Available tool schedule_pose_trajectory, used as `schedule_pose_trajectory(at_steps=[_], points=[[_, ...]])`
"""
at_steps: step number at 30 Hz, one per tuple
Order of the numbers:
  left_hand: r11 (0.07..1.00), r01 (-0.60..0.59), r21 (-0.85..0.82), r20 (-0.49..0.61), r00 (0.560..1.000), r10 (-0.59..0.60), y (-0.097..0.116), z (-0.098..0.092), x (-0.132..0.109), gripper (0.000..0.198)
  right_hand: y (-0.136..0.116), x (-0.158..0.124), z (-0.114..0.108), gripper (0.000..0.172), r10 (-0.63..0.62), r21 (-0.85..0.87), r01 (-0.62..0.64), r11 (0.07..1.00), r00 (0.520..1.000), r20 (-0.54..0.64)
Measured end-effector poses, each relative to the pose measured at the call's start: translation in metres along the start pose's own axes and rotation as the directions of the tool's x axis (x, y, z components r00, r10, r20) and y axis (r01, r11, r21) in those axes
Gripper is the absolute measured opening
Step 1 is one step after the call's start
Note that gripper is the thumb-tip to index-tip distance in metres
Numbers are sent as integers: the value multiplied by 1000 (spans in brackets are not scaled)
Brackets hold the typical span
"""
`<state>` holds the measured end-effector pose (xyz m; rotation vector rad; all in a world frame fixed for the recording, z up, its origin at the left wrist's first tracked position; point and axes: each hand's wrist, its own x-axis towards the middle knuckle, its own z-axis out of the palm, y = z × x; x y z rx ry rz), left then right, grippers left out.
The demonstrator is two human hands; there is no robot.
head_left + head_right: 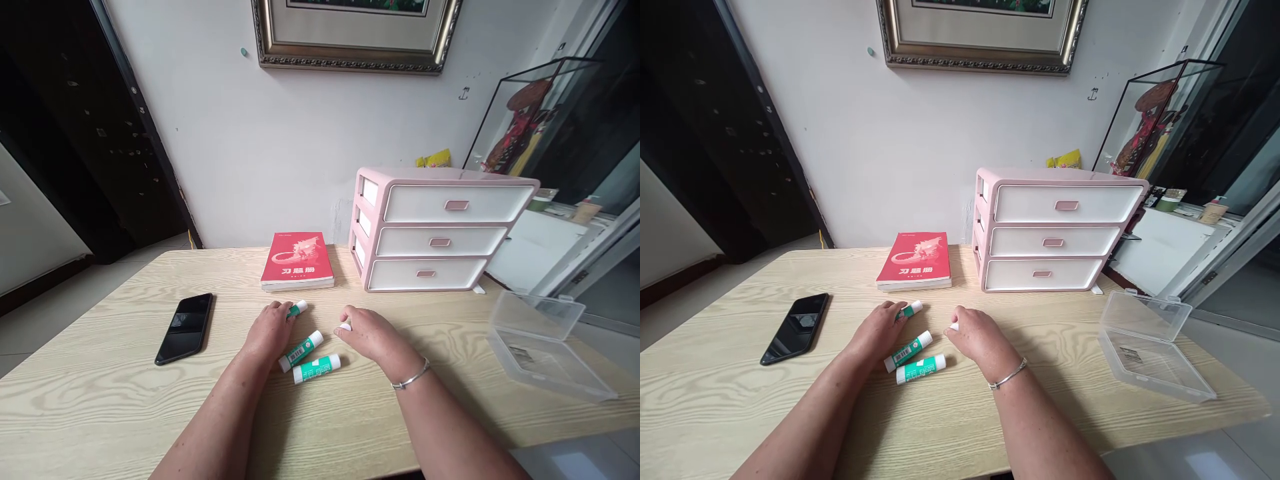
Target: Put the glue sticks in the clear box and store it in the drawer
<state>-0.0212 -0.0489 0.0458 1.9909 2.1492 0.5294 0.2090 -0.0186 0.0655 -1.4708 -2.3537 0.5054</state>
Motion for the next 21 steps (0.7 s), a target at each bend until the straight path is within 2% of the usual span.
schedule_pose_trajectory(at_steps=[5, 7, 9, 12, 14, 17, 21], points=[[999, -45, -21, -106, 993, 43, 7, -9, -11, 41, -1, 1, 3, 7, -4, -13, 5, 1000, 1000, 20], [992, -111, -55, -164, 981, 101, 13, -17, -19, 37, 0, 2, 4, 5, -8, 11, 8, 1000, 1000, 12], [967, -234, -96, -182, 960, 214, 21, -24, -29, 30, 2, 5, 5, 5, -2, 63, 4, 998, 999, -40], [902, -407, -140, -60, 913, 403, 34, -28, -42, 26, 7, 12, 7, 14, 59, 214, -30, 976, 990, -130], [880, -457, -124, 39, 884, 465, 40, -25, -47, 29, 8, 16, 8, 21, 124, 351, -65, 934, 981, -148], [881, -471, -34, 122, 873, 472, 46, -19, -51, 32, 7, 21, 8, 25, 191, 558, -86, 825, 973, -133], [875, -483, 32, 164, 866, 472, 48, -14, -51, 16, 1, 20, 4, 27, 222, 781, -110, 615, 974, -37]])
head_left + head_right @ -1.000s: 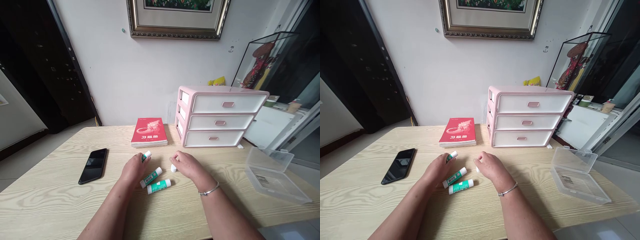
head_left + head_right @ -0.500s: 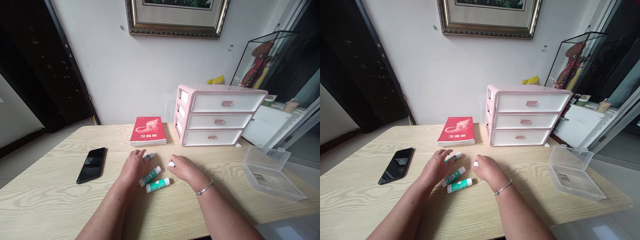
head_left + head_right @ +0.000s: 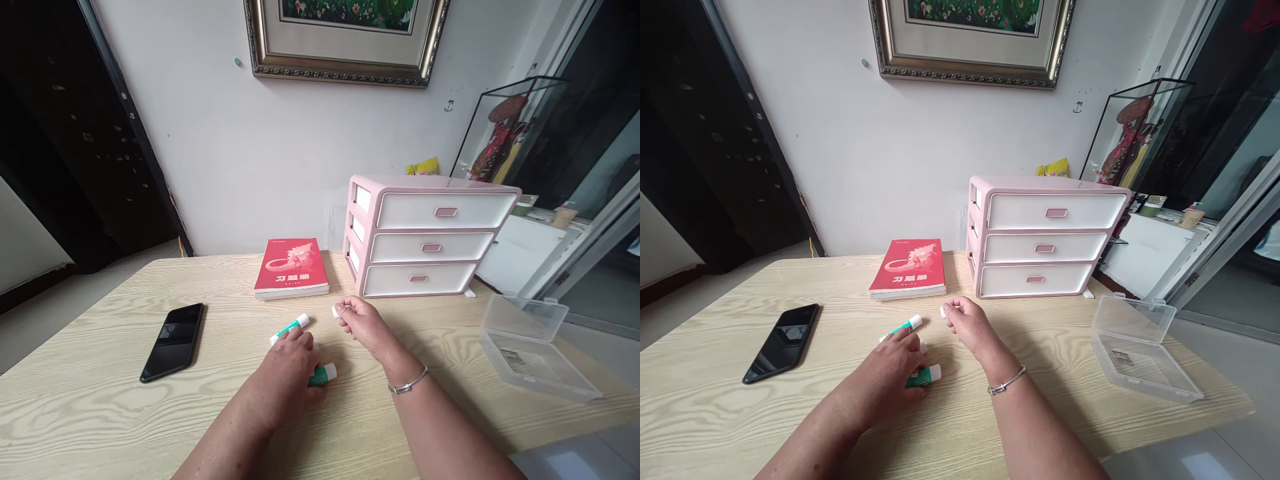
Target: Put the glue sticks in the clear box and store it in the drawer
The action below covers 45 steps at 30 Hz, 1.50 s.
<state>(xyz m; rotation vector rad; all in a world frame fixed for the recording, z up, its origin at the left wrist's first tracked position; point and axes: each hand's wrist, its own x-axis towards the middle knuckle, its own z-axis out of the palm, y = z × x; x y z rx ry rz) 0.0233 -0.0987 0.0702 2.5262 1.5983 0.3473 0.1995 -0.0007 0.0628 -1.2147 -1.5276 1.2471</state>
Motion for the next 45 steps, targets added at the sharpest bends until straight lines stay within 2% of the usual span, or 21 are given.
schedule_pose_trajectory(at_steps=[3, 5, 7, 9, 11, 14, 17, 19, 25, 31, 34, 39, 45], points=[[999, -9, -30, 27, 1000, 10, 0, -3, 2, 8, -4, -2, -1, 30, 53, 172, -65, 983, 996, 74], [994, -13, -107, 38, 999, 17, -1, -7, 2, 8, -7, -3, -2, 32, 67, 266, -96, 959, 991, 116], [968, -27, -249, 11, 999, 30, -3, -13, 1, 10, -8, -3, -4, 33, 73, 346, -121, 930, 986, 147], [894, -31, -446, -47, 999, 12, -7, -19, 0, 17, -10, -3, -5, 33, 61, 428, -135, 894, 981, 182], [747, -10, -665, -73, 996, -52, -10, -22, -2, 26, -13, -5, -6, 31, 37, 512, -150, 846, 974, 224], [426, 15, -905, -35, 993, -111, -10, -22, -2, 36, -17, -10, -4, 30, -18, 587, -146, 797, 964, 264], [173, -39, -984, -57, 993, -100, -6, -18, 0, 37, -21, -14, -1, 32, -87, 600, -95, 794, 960, 267], [103, -68, -992, -79, 991, -107, -4, -17, 1, 35, -22, -16, 1, 33, -128, 604, -60, 794, 956, 264], [143, -17, -990, -34, 993, -112, -3, -21, 0, 28, -21, -19, 4, 32, -206, 544, 65, 836, 957, 203], [179, -15, -984, -35, 994, -108, -3, -23, 1, 29, -21, -21, 4, 32, -218, 509, 95, 855, 958, 186], [208, 8, -978, -11, 996, -93, -4, -22, 1, 29, -21, -22, 4, 32, -258, 443, 161, 882, 952, 167], [262, 62, -963, 41, 995, -87, -7, -21, -1, 31, -23, -28, 3, 30, -386, 280, 335, 900, 910, 152], [359, 86, -929, 70, 996, -58, -13, -21, -2, 35, -28, -33, -2, 30, -502, 103, 492, 865, 838, 214]])
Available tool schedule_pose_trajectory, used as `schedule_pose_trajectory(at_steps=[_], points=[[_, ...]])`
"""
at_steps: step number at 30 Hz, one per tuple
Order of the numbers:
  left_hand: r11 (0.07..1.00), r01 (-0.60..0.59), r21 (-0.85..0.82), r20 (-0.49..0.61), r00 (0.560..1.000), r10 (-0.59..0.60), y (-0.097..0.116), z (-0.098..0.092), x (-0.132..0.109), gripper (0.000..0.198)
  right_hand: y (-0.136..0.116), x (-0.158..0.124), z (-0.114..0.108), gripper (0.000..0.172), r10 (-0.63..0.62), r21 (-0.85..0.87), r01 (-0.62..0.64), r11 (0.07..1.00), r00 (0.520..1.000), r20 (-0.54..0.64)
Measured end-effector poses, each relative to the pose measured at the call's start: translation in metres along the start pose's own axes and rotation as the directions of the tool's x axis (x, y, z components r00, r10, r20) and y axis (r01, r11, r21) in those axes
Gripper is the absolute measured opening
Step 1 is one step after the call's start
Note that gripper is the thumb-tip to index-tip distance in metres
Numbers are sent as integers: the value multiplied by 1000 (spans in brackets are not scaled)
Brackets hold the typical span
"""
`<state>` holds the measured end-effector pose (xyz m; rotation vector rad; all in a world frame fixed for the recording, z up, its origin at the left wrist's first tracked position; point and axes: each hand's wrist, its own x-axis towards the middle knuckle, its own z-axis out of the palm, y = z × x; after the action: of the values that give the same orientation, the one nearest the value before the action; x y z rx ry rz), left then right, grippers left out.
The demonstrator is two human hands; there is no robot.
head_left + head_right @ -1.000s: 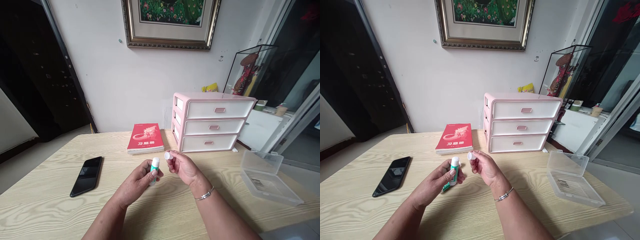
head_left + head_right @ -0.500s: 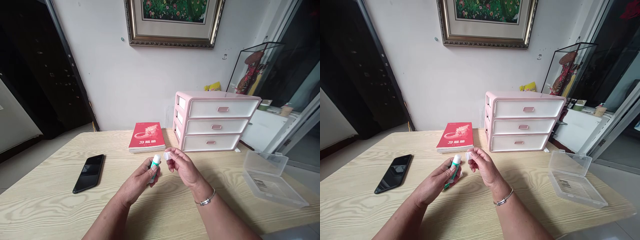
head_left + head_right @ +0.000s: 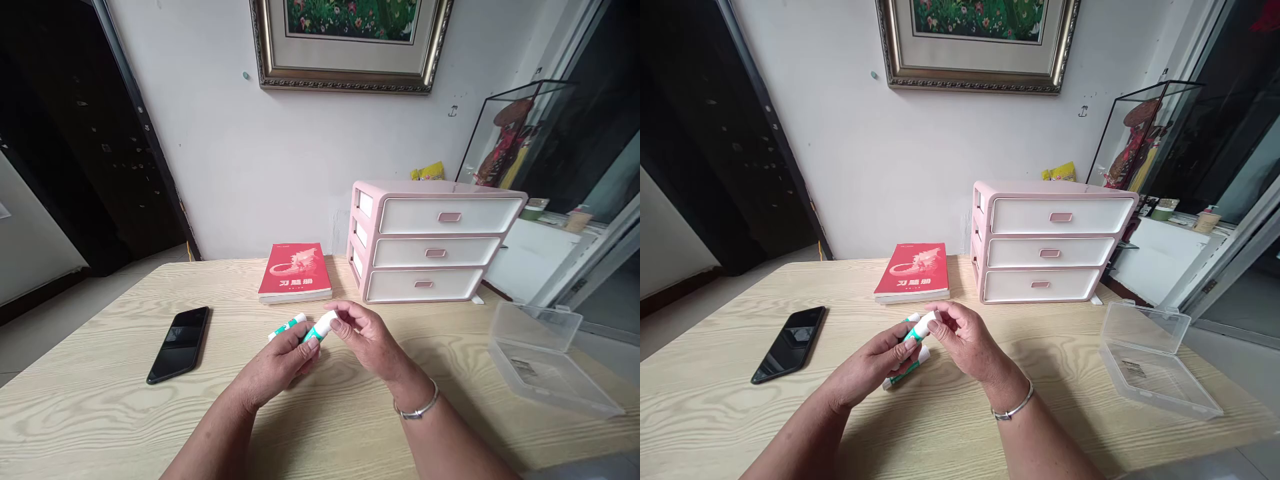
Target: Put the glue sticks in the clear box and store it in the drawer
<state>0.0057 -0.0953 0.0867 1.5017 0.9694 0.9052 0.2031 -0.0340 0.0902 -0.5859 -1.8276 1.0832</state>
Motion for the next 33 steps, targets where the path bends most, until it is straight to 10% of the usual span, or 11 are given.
schedule_pose_trajectory(at_steps=[20, 33], points=[[973, 1, 230, -78, 997, 17, -2, -5, 0, 45, 8, 0, 12, 33, 66, -89, -62, 994, 997, 47], [996, -12, 89, -265, 964, 35, 0, -1, 5, 48, 17, -2, 17, 37, 72, -3, -73, 997, 994, -81]])
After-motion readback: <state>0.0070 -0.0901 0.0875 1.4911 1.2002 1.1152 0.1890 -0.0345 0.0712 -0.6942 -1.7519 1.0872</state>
